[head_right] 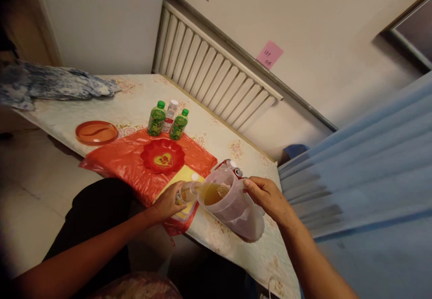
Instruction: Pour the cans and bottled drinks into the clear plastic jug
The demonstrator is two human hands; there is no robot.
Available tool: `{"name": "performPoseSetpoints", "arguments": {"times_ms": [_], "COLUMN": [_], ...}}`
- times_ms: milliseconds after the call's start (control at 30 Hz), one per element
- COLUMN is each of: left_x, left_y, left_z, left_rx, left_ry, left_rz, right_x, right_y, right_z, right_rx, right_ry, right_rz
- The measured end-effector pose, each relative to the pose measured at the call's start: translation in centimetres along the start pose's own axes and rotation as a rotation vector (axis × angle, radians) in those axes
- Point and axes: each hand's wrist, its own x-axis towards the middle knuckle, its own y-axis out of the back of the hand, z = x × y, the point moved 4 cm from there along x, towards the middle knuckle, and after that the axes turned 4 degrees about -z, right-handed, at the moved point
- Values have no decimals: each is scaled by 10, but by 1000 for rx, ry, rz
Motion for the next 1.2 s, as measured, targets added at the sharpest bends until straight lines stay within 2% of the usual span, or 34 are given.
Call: {"name": "performPoseSetpoints", "arguments": {"times_ms": [367, 900, 1200], "left_x": [1, 0, 0], "left_y": [1, -1, 0], "left_z": [1, -2, -2], "left_rx": [-54, 26, -30], "left_ry": [9, -6, 3], "left_rz": [2, -16, 5], "right_x": [1, 1, 2], "right_y": [1, 1, 2], "right_z": [-1, -8, -8], "right_rx": [-43, -86, -98], "right_ry": [10, 27, 47], "right_rz": [9, 14, 23]}}
